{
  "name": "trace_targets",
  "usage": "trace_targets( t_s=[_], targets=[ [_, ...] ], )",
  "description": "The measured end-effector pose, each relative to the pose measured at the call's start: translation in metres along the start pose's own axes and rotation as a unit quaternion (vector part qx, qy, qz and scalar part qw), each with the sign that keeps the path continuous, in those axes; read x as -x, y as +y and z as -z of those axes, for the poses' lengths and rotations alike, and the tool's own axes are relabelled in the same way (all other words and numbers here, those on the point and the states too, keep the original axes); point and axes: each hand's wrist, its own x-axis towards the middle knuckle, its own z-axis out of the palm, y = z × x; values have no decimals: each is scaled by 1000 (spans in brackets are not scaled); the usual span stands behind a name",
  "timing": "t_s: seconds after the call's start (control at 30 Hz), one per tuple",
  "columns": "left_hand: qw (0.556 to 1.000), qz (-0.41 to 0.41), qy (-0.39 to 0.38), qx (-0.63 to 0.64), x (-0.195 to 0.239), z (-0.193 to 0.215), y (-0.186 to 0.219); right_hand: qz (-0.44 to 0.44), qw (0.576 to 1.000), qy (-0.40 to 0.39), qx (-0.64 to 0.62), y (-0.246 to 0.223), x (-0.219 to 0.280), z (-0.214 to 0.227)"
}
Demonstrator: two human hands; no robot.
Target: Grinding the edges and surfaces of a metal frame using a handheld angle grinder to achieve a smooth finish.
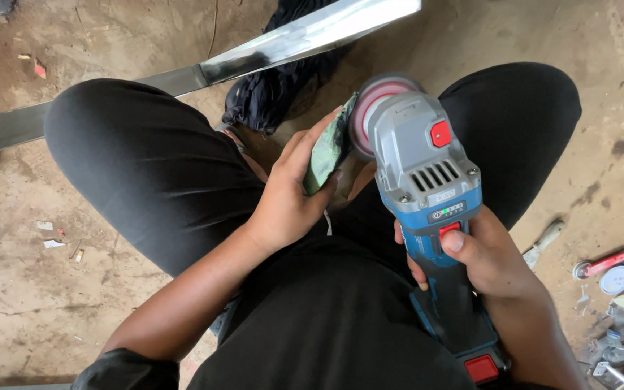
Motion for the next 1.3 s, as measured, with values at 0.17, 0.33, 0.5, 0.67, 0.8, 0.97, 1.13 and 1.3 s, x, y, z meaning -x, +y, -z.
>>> trace_targets(
  t_s=[0.17, 0.33, 0.5, 0.67, 0.8, 0.97, 1.13, 1.3],
  targets=[
    [1000, -4, 4, -1, 0, -1, -1, -6, 1000, 4, 0, -1, -1, -1],
    [1000, -4, 4, 1, 0, -1, 0, 3, 1000, -10, -2, -1, -2, -1],
    [1000, 3, 2, -13, 0, -1, -3, -3, 1000, 5, -2, 4, 1, 1],
    [1000, 7, 7, -21, 3, -4, -10, 10, 999, 35, 1, 6, 5, 6],
    [999, 20, 17, -32, 2, -4, -12, 16, 999, 39, -13, 5, 5, 6],
    [998, 30, 2, -55, 4, -9, -11, -8, 998, 56, -19, 8, 5, 5],
    [996, 44, 8, -82, 3, -11, -11, -35, 998, 50, 3, 6, 4, 2],
    [996, 33, 1, -80, 0, -6, -10, -48, 997, 55, -1, 9, 7, 5]
  ],
)
